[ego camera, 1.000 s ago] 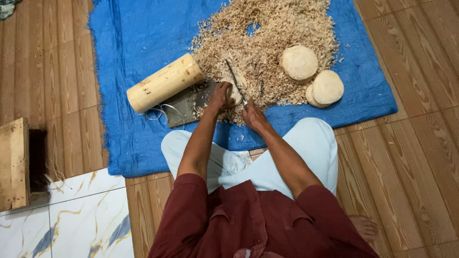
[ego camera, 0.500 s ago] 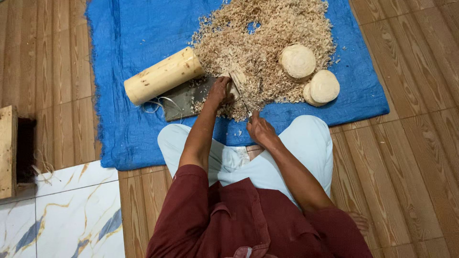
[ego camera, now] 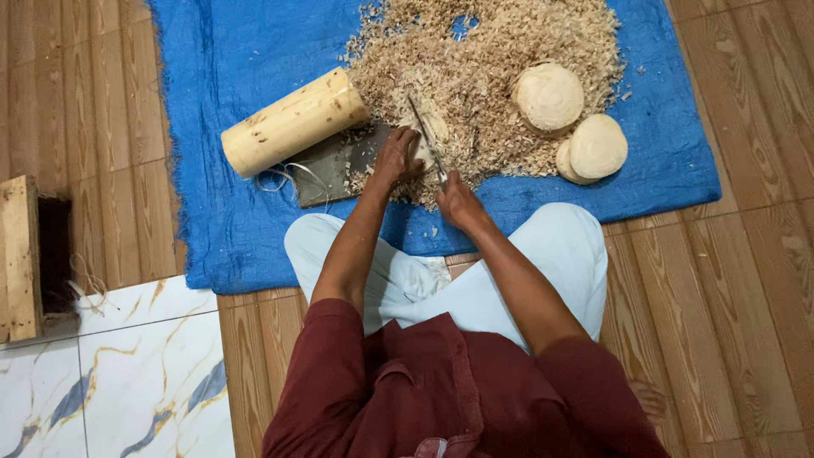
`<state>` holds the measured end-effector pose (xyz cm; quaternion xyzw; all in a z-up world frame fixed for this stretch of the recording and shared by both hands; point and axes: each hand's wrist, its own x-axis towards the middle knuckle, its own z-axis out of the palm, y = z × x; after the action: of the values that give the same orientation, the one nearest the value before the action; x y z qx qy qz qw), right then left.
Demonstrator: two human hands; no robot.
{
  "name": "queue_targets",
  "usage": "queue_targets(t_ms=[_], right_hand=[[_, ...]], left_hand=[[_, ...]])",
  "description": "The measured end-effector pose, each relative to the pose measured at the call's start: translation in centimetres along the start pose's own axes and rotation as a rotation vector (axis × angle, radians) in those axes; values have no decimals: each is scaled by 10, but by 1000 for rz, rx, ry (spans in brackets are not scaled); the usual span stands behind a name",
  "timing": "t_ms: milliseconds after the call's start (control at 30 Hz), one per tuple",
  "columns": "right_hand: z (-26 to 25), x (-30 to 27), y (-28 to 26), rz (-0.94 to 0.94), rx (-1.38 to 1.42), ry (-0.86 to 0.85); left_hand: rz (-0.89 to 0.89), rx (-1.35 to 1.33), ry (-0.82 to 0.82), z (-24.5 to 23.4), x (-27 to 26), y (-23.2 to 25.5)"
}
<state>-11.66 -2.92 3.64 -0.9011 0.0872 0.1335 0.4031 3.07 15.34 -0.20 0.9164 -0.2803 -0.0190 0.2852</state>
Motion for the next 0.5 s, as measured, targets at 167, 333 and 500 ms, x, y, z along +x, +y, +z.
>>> queue_targets(t_ms=[167,333,500], right_hand=[[26,30,12,0,23,76],[23,26,17,-32,74,40],[16,19,22,-164,106,100]], left_hand=[[14,-53,96,-2,-11,7],[-96,-43,10,-6,-9,15],[-32,-39,40,-2,-3,8]])
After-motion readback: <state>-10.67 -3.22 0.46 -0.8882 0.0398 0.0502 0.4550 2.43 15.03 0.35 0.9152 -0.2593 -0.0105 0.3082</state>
